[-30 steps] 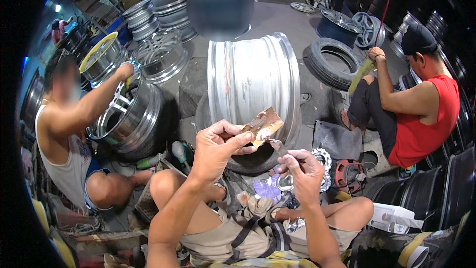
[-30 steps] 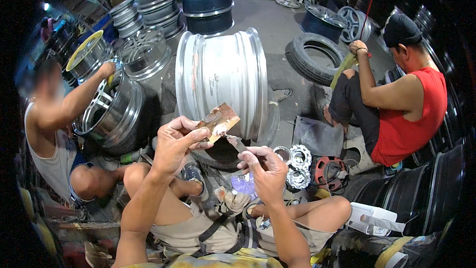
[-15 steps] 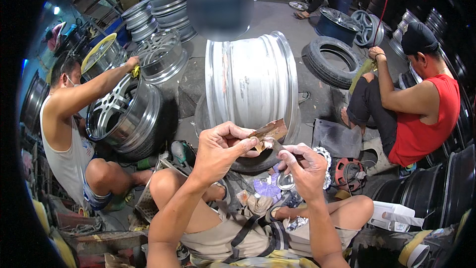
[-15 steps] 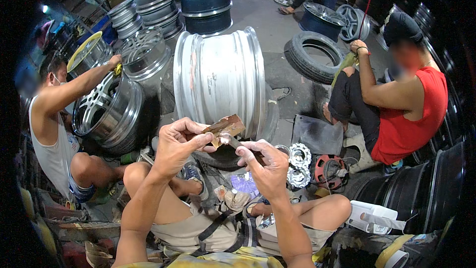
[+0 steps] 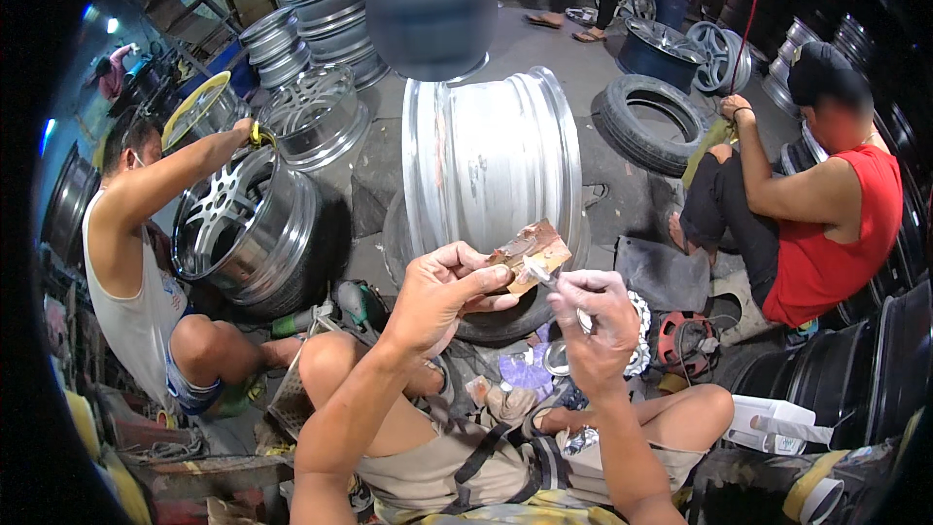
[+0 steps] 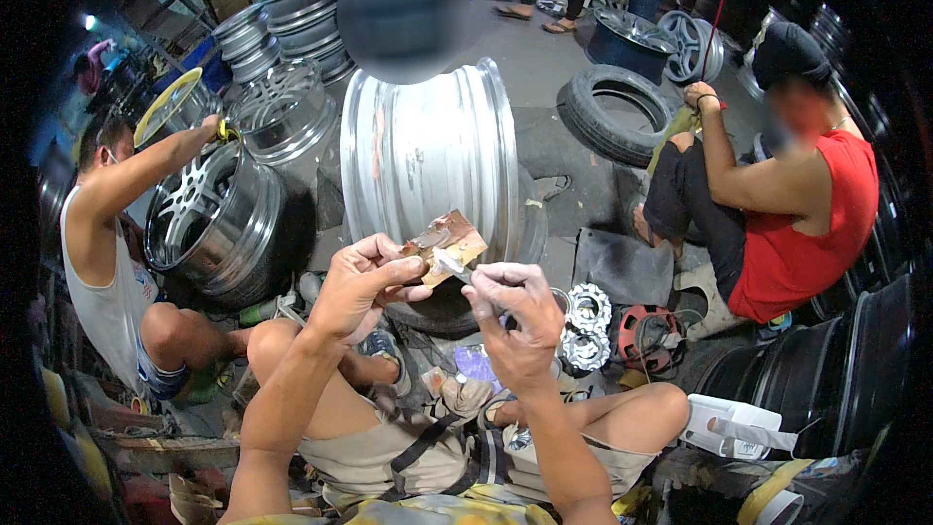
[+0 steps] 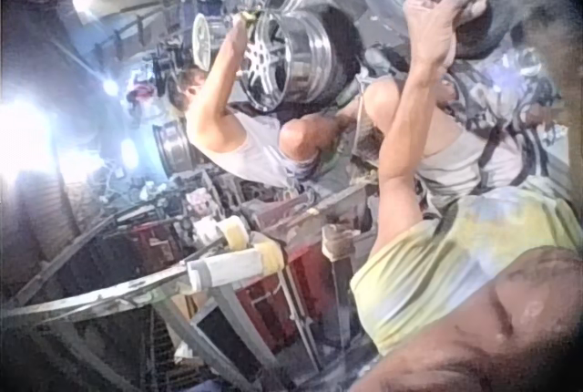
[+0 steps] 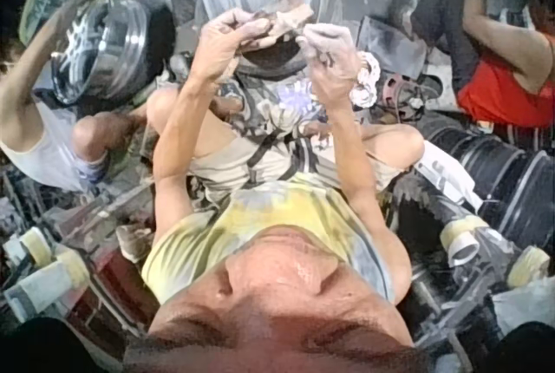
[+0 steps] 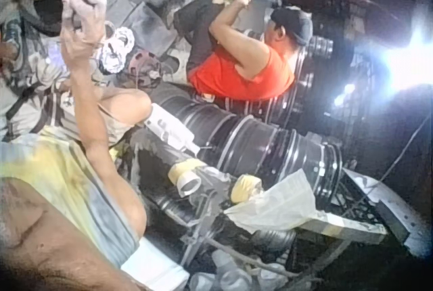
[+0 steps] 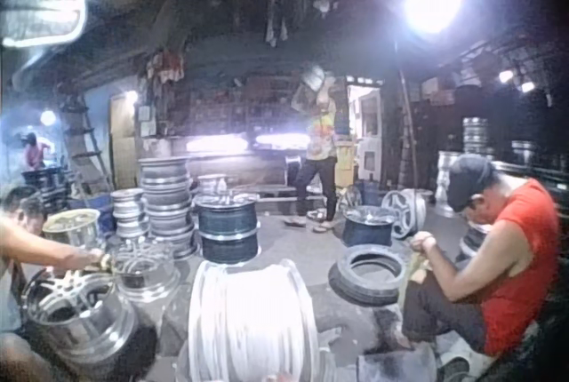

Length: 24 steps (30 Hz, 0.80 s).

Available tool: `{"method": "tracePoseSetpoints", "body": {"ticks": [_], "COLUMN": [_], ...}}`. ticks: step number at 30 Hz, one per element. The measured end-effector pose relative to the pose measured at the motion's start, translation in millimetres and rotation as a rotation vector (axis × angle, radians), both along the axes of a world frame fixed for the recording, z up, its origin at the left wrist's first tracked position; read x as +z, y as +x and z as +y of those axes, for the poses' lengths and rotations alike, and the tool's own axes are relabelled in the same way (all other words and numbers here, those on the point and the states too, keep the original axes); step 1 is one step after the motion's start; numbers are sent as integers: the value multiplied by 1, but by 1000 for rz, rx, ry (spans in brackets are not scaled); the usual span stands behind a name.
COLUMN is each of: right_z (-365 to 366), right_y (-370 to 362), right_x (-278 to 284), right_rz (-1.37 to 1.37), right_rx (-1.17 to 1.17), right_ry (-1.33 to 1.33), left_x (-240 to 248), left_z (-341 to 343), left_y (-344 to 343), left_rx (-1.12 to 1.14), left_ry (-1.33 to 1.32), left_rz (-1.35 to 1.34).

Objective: The person sits on the floor in a workshop and uses a small spatula to apply a filler compound to the surface of a silver wheel rim. They repeatedly dip the tool into a container to gather more compound and spread it over the rim's surface. Other workers are visible in the background polishing different rims.

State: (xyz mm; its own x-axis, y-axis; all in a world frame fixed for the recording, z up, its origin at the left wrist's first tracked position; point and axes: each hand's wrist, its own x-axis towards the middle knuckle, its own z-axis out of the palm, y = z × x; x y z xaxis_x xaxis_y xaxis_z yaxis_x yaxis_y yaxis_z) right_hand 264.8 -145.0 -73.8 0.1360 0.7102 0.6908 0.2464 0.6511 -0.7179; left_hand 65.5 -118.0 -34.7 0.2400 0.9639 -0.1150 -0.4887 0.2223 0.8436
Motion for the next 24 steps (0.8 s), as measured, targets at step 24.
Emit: {"method": "tracePoseSetpoints", "body": {"ticks": [24], "right_z": [-13], "right_y": [6], "right_x": [25], "right_rz": [-218], "right_rx": [-6], "right_ry": [-162], "left_x": [-3], "left_z": [-7], "left_y": [3], "left_rx": [190], "left_ry": [394], "left_rz": [352]}}
